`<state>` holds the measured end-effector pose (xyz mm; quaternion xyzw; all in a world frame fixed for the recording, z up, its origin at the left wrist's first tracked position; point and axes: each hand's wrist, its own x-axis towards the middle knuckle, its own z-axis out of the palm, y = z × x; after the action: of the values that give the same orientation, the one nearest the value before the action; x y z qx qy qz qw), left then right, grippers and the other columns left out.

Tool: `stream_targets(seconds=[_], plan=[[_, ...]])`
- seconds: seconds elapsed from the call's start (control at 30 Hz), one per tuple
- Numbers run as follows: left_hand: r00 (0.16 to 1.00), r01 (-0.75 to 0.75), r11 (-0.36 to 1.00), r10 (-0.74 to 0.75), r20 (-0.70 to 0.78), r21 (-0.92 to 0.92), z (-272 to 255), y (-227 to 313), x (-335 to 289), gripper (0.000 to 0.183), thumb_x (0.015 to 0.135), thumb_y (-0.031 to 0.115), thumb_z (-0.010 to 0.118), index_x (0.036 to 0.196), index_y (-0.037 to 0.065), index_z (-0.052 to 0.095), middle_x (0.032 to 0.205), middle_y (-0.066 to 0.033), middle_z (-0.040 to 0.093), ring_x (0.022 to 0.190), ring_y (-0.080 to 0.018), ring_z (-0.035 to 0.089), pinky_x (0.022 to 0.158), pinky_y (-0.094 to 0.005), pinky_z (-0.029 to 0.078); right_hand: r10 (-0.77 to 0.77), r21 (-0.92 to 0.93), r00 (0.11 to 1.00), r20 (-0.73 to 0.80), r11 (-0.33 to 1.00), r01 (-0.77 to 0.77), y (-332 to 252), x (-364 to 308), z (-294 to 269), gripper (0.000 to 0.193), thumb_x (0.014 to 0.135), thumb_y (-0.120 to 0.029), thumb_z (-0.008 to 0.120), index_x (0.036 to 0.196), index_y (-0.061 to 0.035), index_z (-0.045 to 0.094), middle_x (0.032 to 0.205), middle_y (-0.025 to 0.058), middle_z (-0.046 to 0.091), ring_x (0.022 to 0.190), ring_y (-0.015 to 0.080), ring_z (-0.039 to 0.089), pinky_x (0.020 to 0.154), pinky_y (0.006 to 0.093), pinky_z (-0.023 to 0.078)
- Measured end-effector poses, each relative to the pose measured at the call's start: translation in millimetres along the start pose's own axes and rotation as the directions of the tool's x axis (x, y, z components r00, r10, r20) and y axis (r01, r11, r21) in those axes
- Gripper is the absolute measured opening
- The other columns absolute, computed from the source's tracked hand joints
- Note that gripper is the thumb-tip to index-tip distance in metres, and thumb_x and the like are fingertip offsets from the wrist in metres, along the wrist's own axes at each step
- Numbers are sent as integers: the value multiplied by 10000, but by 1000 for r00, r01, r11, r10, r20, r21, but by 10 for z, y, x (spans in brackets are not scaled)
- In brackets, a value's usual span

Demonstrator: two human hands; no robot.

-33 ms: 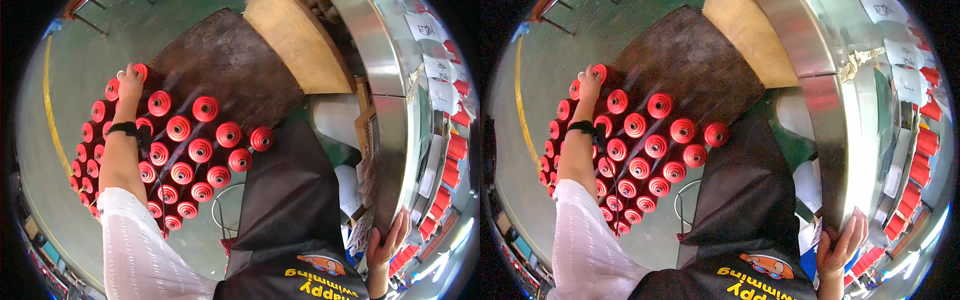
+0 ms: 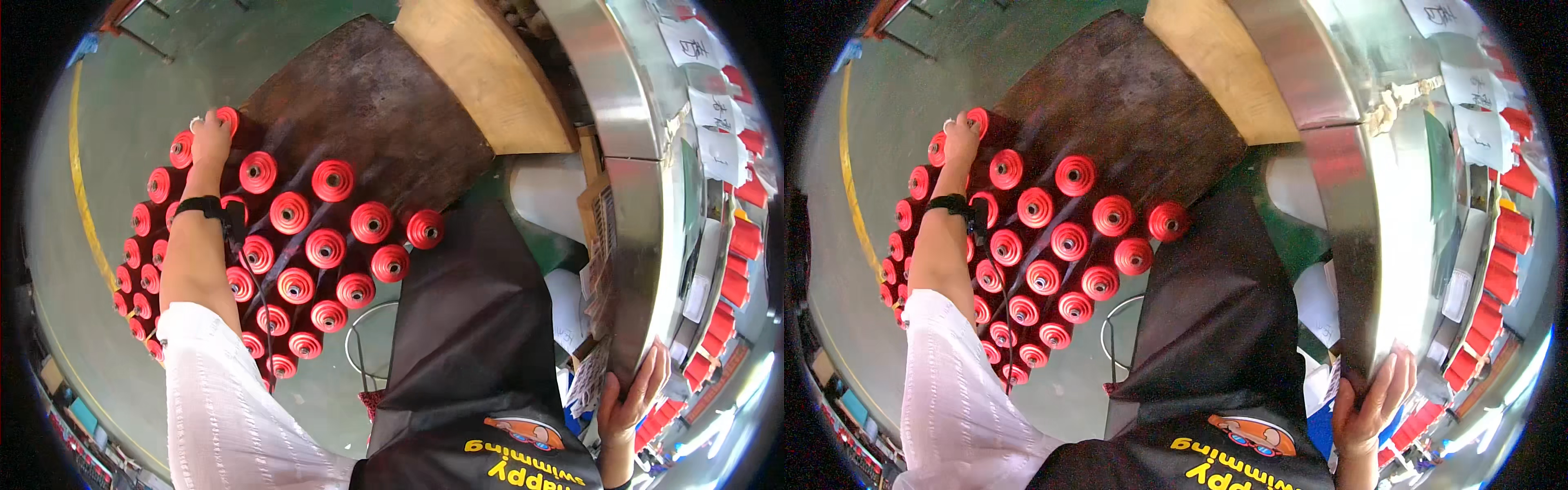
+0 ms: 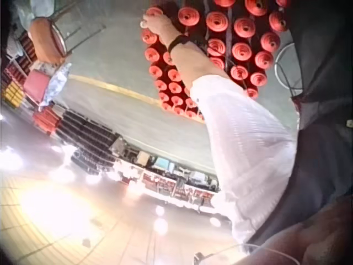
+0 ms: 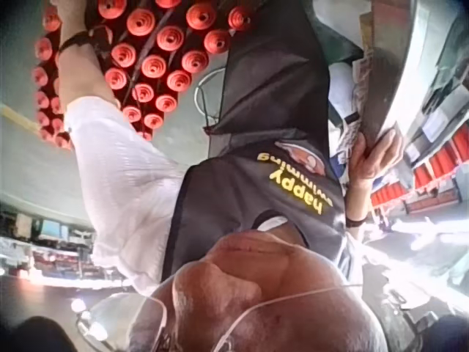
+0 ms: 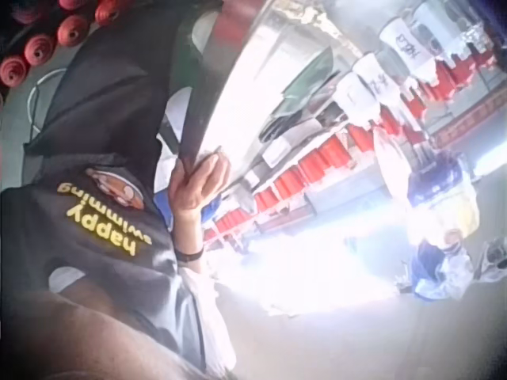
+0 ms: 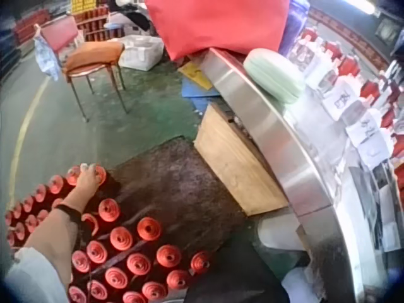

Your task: The recorder applies labels and decorative gold foil stickers to red bottles at a factory workstation.

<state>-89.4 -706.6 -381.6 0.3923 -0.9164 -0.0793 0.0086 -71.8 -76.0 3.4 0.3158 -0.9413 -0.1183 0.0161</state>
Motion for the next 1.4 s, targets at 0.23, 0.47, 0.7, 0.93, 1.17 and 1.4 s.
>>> stream_targets(seconds=[0.23, 0.47, 0.7, 0.93, 1.17, 1.4], plan=[[993, -38, 999, 37, 113, 4, 113, -55, 120, 261, 902, 213, 485, 1065, 12, 516, 1063, -275, 599, 980, -455, 591, 810, -540, 484, -11, 11, 1000, 16, 1000, 11, -1, -12, 4, 566, 913, -203, 569, 1370, 59, 362, 1361, 298, 418, 1208, 482, 433, 1023, 568, 334], [988, -142, 990, 143, 57, -20, 188, -117, 43, 249, 897, 182, 484, 1077, 14, 517, 1062, -252, 588, 975, -454, 571, 799, -530, 472, -24, 54, 999, -32, 998, 26, -16, 41, -37, 595, 854, -149, 629, 1348, 63, 374, 1329, 287, 439, 1174, 484, 455, 997, 564, 358], [948, -307, 948, 312, -65, 82, 91, 279, -299, 510, 848, 169, 628, 1289, -25, 462, 1215, -240, 536, 1169, -409, 470, 1011, -461, 387, 13, 182, 999, -38, 983, -6, -123, 171, 1, 653, 629, -173, 778, 1209, -4, 533, 1234, 159, 506, 1128, 331, 499, 811, 455, 415], [751, -659, 557, 520, -406, -506, -988, 1870, -1514, 410, 924, 47, 497, 1318, -57, 448, 1331, -243, 489, 1259, -411, 431, 1104, -456, 279, 34, 261, 991, -130, 965, 1, -56, 41, -47, 567, 765, -274, 694, 1262, -58, 527, 1302, 94, 489, 1174, 245, 474, 743, 392, 412], [748, -514, -2, 488, -449, -858, -2147, 2971, -3028, 249, 970, 44, 454, 1174, -68, 540, 1171, -162, 579, 978, -212, 582, 852, -319, 486, 13, 427, 924, -382, 889, 164, 566, -285, -493, 476, 814, -149, 654, 1273, -100, 537, 1318, 116, 479, 1235, 294, 449, 870, 430, 433], [381, -533, -176, 823, -420, -828, -2808, 3943, -3772, 155, 871, 7, 548, 989, 5, 649, 860, -123, 650, 689, -224, 613, 630, -320, 480, 582, 177, 726, -367, 810, -559, 3249, -458, -604, 302, 874, -173, 579, 1169, -158, 640, 1208, 111, 575, 1151, 350, 493, 967, 449, 433]])
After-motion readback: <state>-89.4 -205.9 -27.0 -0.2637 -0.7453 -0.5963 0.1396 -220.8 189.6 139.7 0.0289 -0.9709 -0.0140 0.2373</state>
